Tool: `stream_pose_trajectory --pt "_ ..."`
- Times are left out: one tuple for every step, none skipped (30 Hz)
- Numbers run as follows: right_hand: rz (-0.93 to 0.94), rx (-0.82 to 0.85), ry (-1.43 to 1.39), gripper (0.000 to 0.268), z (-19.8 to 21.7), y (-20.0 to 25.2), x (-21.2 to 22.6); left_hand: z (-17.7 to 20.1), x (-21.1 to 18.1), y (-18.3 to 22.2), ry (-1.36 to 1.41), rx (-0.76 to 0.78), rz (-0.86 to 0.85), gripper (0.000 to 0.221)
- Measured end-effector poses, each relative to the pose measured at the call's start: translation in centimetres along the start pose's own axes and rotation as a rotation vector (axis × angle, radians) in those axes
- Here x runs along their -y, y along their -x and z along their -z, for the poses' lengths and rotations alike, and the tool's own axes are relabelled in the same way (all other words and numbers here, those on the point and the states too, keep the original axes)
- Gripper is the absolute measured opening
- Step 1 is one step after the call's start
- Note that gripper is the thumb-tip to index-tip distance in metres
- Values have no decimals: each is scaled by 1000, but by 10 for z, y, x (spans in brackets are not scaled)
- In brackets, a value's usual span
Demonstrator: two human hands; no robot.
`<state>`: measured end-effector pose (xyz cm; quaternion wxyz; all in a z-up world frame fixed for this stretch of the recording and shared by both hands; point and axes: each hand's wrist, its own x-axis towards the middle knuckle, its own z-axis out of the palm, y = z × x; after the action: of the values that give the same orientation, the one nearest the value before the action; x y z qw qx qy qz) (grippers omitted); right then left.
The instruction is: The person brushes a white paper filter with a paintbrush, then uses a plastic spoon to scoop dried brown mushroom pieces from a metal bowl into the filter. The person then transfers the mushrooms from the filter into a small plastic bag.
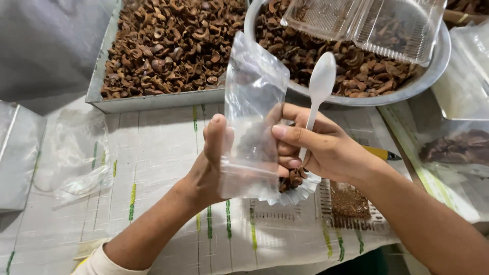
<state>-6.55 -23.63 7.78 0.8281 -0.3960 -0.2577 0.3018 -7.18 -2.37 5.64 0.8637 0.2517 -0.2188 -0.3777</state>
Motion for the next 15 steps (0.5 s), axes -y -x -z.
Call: stream_pose_trajectory --pt "-14 -57 116 14 -2 0 0 0 0 1 -687 134 -380 102" --pt "-27 -114 232 15 -4 -1 0 1 0 2 -1374 268 -758 144" --pt "-33 -115 229 15 -2 -1 0 7 1 1 -1370 262 -756 144" --pt "-105 -134 233 14 1 -1 0 14 3 0 -1494 197 -875 136" --pt "-179 -153 235 14 5 -1 0 22 5 -1 -1617 126 -993 129" --pt "-187 -154 231 14 4 -1 -4 31 10 2 -1613 118 -989 129" --pt "-190 -155 283 16 4 -2 -6 41 12 3 -1817 -12 -1016 127" --pt "-194 -156 336 18 4 -4 -8 50 14 4 -2018 -152 -1035 138" --pt "-194 -154 338 18 3 -4 -8 43 14 2 -2020 -153 -1037 138" --pt "-187 -175 293 17 2 -3 -8 36 14 -1 -1895 -15 -1025 125" --pt "-181 -196 249 19 2 -3 -9 29 14 -4 -1767 119 -1009 128" --pt "-180 -194 250 19 4 -4 -8 32 13 -4 -1770 118 -1011 128" --pt "-174 -161 260 19 5 -3 -9 35 13 -5 -1804 90 -1024 126" --pt "-169 -128 270 20 6 -2 -9 38 14 -6 -1838 62 -1036 125" --pt "-171 -133 267 20 4 -2 -8 37 15 -5 -1834 63 -1032 125"
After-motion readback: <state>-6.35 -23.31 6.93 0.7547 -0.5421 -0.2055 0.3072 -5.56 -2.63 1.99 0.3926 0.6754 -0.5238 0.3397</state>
